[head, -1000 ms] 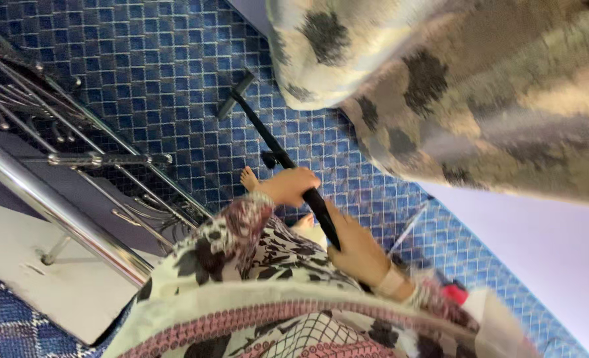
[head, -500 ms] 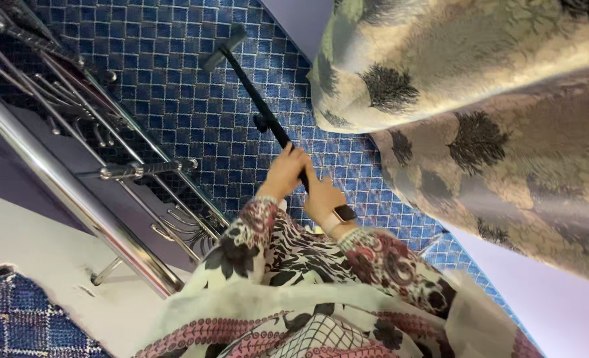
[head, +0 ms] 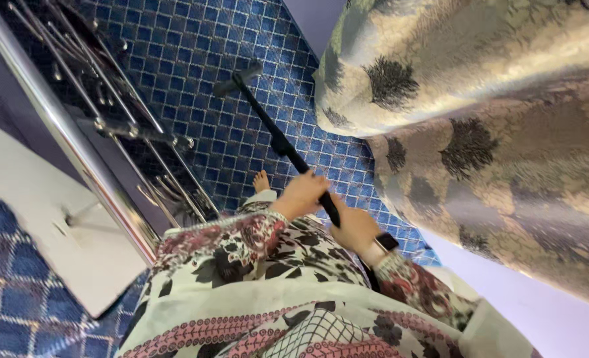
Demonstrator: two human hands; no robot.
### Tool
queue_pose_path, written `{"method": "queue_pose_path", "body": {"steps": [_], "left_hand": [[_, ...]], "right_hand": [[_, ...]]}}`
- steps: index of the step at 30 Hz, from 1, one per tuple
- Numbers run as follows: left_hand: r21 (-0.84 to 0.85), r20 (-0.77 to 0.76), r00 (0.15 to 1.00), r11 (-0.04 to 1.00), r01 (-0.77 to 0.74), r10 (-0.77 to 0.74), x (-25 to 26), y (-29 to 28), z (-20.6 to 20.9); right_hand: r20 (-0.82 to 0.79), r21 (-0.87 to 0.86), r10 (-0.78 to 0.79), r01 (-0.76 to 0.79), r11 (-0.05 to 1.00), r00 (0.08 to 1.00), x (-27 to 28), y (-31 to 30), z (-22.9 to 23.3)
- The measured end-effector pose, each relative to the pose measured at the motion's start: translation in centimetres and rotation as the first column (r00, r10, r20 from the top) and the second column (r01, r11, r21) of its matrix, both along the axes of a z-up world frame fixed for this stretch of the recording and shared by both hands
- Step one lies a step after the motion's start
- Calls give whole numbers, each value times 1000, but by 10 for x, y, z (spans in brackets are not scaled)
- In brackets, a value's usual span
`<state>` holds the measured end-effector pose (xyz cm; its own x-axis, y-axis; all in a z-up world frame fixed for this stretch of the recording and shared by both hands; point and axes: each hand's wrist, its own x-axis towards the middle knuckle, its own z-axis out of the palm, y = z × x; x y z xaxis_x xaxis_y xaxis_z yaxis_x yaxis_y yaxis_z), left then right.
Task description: The person vacuums a patterned blue carpet, moving the vacuum head across the floor and around the base of a metal frame.
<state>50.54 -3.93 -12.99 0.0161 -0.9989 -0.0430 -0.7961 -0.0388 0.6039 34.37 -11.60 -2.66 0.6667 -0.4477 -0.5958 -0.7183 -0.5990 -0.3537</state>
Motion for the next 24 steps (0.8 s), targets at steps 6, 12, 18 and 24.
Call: {"method": "queue_pose_path", "body": {"steps": [6,12,18,24], "left_hand": [[15,-24,984,984,175,-175,-121,27,17],[29,-91,946,948,316,-312,-171,40,28],[96,-55,986,982,164,-159,-132,44,9],[49,45,994,994,-99,96,-41,44,-23]], "right_hand": [[-45,124,-53,59,991,998,-135,27,38],[-91,174,-70,85,981,993,-182,47,69],[-91,107,-31,41,993,995,-141,40,33],[-92,66,91,-85,994,992,-27,13,-5]]}}
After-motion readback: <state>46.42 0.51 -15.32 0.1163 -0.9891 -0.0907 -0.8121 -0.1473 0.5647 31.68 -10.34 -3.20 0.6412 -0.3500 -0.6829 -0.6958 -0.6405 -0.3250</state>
